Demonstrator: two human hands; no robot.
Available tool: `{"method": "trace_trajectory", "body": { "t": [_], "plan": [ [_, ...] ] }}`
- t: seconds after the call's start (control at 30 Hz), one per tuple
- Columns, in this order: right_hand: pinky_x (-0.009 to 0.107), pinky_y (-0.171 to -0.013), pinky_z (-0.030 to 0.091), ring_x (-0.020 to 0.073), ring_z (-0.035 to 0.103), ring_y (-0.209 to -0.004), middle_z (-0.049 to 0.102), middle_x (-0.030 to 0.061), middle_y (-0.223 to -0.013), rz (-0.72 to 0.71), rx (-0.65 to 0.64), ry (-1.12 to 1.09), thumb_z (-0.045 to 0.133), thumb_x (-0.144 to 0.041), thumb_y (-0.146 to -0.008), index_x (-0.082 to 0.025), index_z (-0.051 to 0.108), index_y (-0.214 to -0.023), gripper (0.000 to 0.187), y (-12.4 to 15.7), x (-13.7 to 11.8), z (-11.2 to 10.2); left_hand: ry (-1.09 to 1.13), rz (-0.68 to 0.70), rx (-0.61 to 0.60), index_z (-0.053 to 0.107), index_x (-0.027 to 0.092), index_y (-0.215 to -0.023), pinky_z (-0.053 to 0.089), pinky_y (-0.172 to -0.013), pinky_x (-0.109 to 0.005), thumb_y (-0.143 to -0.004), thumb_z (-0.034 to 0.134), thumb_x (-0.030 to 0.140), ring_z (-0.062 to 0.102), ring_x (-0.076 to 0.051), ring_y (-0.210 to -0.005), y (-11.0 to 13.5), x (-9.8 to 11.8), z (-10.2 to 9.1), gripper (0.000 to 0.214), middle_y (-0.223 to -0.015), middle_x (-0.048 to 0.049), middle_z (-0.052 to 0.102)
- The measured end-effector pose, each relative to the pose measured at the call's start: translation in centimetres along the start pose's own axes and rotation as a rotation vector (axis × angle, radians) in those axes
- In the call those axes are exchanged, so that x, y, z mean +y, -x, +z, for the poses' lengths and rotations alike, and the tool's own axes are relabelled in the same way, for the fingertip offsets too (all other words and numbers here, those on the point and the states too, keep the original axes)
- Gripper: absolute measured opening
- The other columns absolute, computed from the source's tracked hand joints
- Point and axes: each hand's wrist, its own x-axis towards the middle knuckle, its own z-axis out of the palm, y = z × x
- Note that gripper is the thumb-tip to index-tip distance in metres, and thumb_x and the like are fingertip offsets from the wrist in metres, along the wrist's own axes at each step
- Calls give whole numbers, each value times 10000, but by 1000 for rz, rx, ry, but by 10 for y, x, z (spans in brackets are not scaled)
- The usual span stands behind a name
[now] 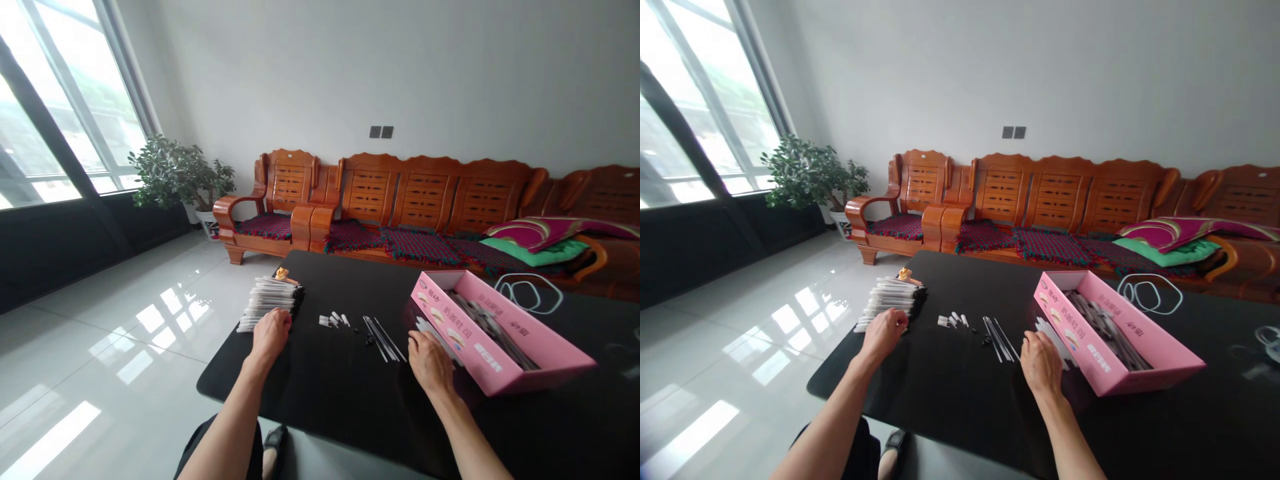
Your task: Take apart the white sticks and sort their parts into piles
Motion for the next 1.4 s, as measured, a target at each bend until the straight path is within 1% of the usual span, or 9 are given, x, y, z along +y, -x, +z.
{"method": "trace_trajectory", "body": {
  "t": [0.13, 0.3, 0.53, 0.7, 0.93, 1.03, 1.2, 1.3, 1.4],
  "plan": [
    [315, -694, 442, 221, 612, -795, 665, 94, -871, 9, 43, -13, 405, -206, -868, -143, 654, -993, 286, 1, -4, -3, -77, -110, -105, 694, 214, -783, 416, -690, -279, -766, 550, 189, 639, -229, -845, -4, -24, -6, 147, -827, -69, 692],
    [310, -676, 444, 219, 616, -787, 667, 87, -873, 24, 58, -22, 414, -212, -866, -155, 653, -988, 275, 3, -7, -4, -101, -100, -116, 689, 228, -822, 430, -712, -287, -728, 579, 176, 643, -234, -869, -3, -25, -2, 154, -866, -65, 698],
    [320, -710, 459, 225, 613, -812, 660, 96, -866, -12, 90, -85, 413, -206, -875, -148, 645, -978, 260, 4, -12, -5, -132, 10, -224, 671, 195, -807, 431, -699, -269, -709, 577, 120, 644, -220, -859, 6, -4, -3, 155, -860, -68, 693],
    [312, -741, 463, 207, 614, -798, 652, 100, -864, -54, 88, -281, 401, -238, -904, -155, 638, -990, 265, 12, -36, -7, -129, 158, -259, 658, 194, -787, 437, -691, -262, -739, 527, 116, 647, -200, -819, 16, 24, 10, 159, -854, -65, 683],
    [301, -697, 489, 199, 633, -734, 675, 90, -832, -76, -89, -682, 452, -350, -895, -181, 676, -925, 283, 29, -79, -15, -112, 264, -260, 636, 206, -828, 441, -688, -273, -745, 535, 121, 650, -208, -799, 26, 52, 20, 156, -879, -58, 669],
    [271, -567, 486, 172, 624, -601, 669, 60, -718, 21, -284, -865, 474, -427, -879, -185, 682, -831, 322, 32, -91, -15, 1, 314, -215, 627, 220, -877, 425, -682, -263, -798, 512, 134, 648, -195, -776, 30, 62, 17, 164, -875, -51, 661],
    [188, -341, 358, 129, 583, -452, 640, 50, -633, 266, -577, -1242, 439, -596, -844, -136, 633, -800, 502, 36, -105, -6, 257, 493, -159, 630, 221, -917, 404, -637, -237, -860, 476, 176, 634, -171, -740, 42, 84, 18, 171, -889, -49, 646],
    [170, -339, 352, 116, 584, -447, 639, 46, -629, 280, -618, -1349, 472, -631, -811, -125, 616, -792, 526, 37, -108, -4, 381, 558, -179, 652, 211, -872, 416, -626, -224, -877, 443, 175, 622, -148, -695, 49, 93, 22, 212, -856, -43, 641],
    [173, -343, 357, 117, 584, -441, 637, 42, -614, 306, -601, -1397, 507, -614, -803, -124, 606, -777, 501, 36, -106, -6, 531, 588, -130, 668, 227, -968, 450, -714, -227, -868, 449, 155, 629, -152, -809, 51, 97, 23, 251, -999, -52, 644]
  ]
}}
